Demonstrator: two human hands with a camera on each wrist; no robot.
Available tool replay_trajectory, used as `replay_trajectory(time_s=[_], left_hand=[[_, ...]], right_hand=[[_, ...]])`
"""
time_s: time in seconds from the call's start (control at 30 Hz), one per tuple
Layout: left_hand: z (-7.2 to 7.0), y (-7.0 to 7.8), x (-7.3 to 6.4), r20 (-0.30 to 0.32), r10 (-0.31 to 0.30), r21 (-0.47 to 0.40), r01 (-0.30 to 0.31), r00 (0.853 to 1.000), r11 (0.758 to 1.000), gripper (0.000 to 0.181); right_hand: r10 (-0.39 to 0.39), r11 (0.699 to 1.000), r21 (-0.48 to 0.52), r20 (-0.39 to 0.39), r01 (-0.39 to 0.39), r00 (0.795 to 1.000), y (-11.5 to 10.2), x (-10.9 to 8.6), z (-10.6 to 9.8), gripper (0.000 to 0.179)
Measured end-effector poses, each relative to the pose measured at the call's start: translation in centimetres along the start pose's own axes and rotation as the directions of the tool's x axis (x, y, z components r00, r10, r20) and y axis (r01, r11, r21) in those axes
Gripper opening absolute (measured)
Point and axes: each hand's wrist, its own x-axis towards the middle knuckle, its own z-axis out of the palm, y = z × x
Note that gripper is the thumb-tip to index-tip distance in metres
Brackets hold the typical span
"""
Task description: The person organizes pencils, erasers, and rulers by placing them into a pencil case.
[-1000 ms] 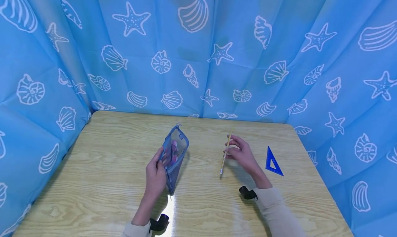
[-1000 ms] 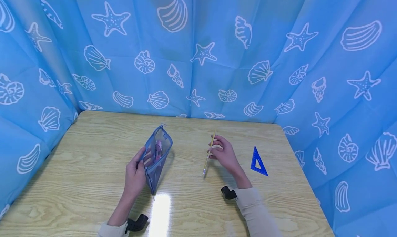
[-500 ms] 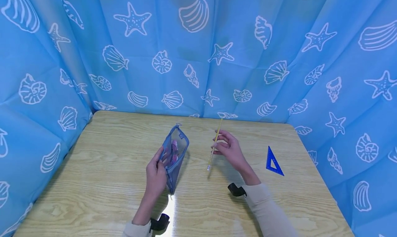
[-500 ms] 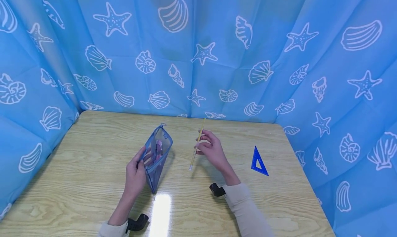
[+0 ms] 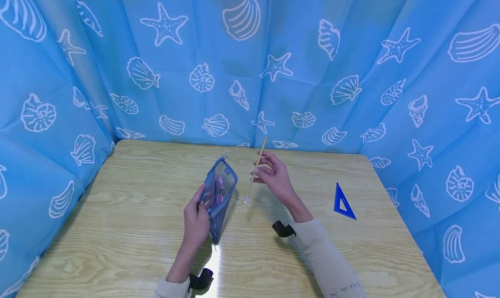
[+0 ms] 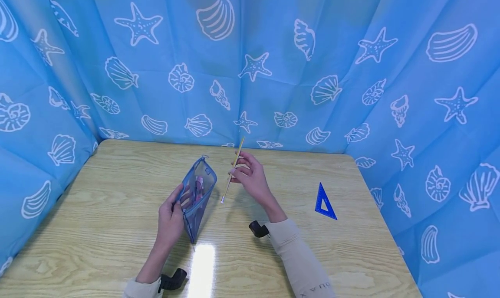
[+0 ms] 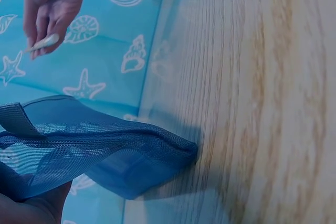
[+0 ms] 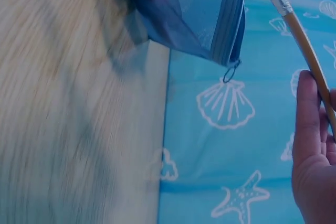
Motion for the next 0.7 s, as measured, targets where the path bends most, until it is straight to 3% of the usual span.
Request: replay_trajectory(time_s=[0.27, 0.7], left_hand=[[-0.1, -0.1, 0.0, 0.010, 0.013, -0.021, -0.013, 1.000, 1.000, 0.051], [0.0, -0.2, 0.1, 0.002, 0.045, -0.037, -0.045, 0.999, 0.998, 0.052]], right_hand=[[-0.064, 0.996, 0.061, 0.005, 0.064, 0.998, 0.4, 1.4, 2.1, 0.050], [-0.095, 0.995, 0.024, 0.012, 0.095, 0.995, 1.1, 2.4, 5.3, 0.055]])
